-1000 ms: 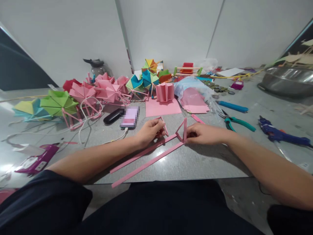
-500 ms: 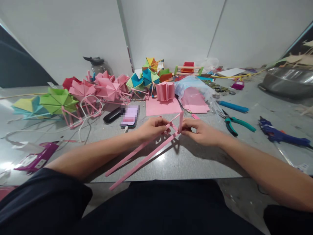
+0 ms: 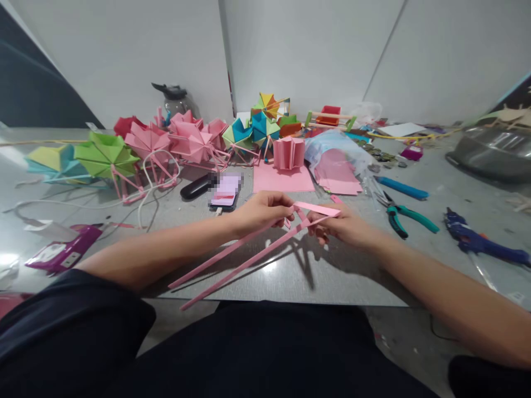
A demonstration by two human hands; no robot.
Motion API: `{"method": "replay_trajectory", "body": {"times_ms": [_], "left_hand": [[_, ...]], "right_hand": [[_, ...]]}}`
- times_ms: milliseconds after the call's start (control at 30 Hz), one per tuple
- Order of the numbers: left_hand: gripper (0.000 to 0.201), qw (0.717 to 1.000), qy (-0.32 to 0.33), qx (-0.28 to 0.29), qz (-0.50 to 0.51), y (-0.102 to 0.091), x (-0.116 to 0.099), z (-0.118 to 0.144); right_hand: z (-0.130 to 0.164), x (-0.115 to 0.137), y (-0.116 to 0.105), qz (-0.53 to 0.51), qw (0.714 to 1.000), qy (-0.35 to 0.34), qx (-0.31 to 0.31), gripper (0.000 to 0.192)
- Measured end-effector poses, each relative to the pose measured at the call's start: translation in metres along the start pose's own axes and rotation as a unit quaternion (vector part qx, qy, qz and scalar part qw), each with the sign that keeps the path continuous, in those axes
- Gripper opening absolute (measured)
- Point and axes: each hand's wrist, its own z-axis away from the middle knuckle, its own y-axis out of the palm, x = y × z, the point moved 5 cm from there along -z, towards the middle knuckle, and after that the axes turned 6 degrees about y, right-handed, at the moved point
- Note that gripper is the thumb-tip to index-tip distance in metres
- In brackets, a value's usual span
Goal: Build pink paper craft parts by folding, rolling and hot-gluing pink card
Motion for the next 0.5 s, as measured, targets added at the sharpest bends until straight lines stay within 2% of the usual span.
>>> {"method": "replay_trajectory", "body": {"times_ms": [267, 367, 500], "left_hand": [[0.006, 0.996, -0.023, 0.082, -0.024, 0.018, -0.004, 0.013], [0.006, 0.994, -0.032, 0.101, -0.021, 0.024, -0.004, 0.018], [0.006, 0.991, -0.061, 0.111, 0.038, 0.023, 0.0, 0.019]], "right_hand": [[0.009, 0.0, 0.01, 0.019, 0.987, 0.075, 0.138, 0.037], [0.014, 0.006, 0.017, 0.032, 0.984, 0.075, 0.158, 0.037], [0.017, 0.01, 0.021, 0.04, 0.987, 0.063, 0.142, 0.036]]}}
